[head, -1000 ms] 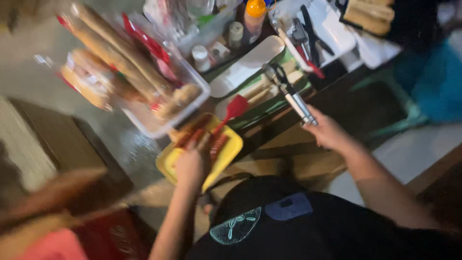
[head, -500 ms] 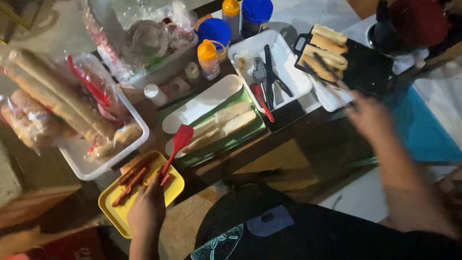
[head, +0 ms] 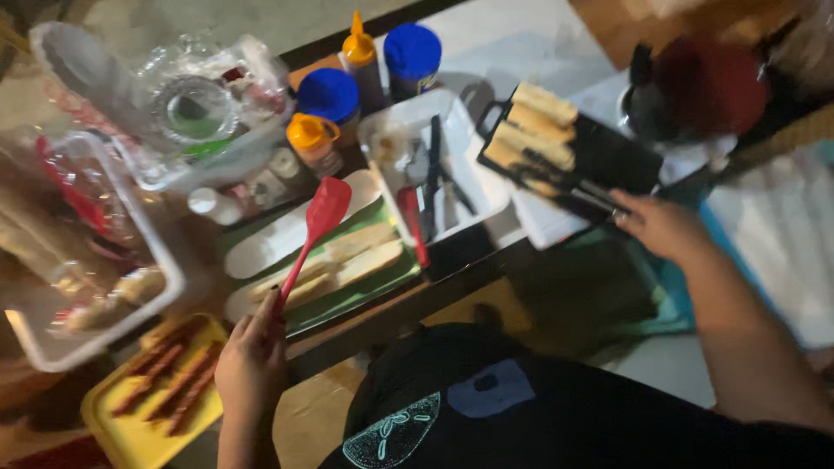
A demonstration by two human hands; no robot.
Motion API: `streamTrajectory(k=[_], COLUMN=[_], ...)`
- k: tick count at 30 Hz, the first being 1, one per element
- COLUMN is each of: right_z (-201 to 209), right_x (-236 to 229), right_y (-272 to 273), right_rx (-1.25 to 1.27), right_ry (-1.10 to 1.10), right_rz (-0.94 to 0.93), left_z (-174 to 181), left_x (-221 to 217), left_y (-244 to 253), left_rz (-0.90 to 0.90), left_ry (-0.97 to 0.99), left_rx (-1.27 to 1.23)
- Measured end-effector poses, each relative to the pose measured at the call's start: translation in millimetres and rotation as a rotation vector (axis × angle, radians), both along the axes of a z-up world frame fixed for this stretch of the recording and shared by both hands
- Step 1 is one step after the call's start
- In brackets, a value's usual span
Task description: The person toasts sliced bread on a griddle, then places cooked sausages into the bread. They add ketchup and a shredded vegetable mixture to the hot dogs using tongs and a squeeze bottle.
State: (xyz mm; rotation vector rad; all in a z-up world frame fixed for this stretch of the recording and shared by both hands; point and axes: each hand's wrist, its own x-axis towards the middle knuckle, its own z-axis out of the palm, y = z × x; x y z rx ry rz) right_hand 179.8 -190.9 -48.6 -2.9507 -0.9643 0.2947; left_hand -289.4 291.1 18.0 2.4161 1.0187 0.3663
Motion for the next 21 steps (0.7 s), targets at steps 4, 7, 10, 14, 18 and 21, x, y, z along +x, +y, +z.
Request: streamTrajectory(k=[4, 7, 10, 14, 18, 21], right_z=[-11, 2, 13, 6, -7, -14], right_x=[61, 96, 102, 89, 80, 74], right_y=[-42, -98, -139, -168, -186, -192], right_rx=[0.287, 0.377, 0.659, 0.661, 0.492, 0.504], right_ry=[0.304, 0.921, 1.229, 1.265, 1.050, 0.981], right_rz=[0.119, -0.396, -0.685, -0.705, -0.768, -0.769], left_z=[-6, -9, -9, -5, 1, 7], left_x=[50, 80, 112, 137, 154, 161], left_y=[-49, -79, -105, -126, -131, -132], left_rz=[0.045, 0.064, 0.014, -0.088, -0.104, -0.135], left_ry=[-0.068, 0.053, -0.043, -0.143, -0.006, 0.036], left_rx=[-0.054, -0.124, -0.149, -0.133, -0.086, -0.049])
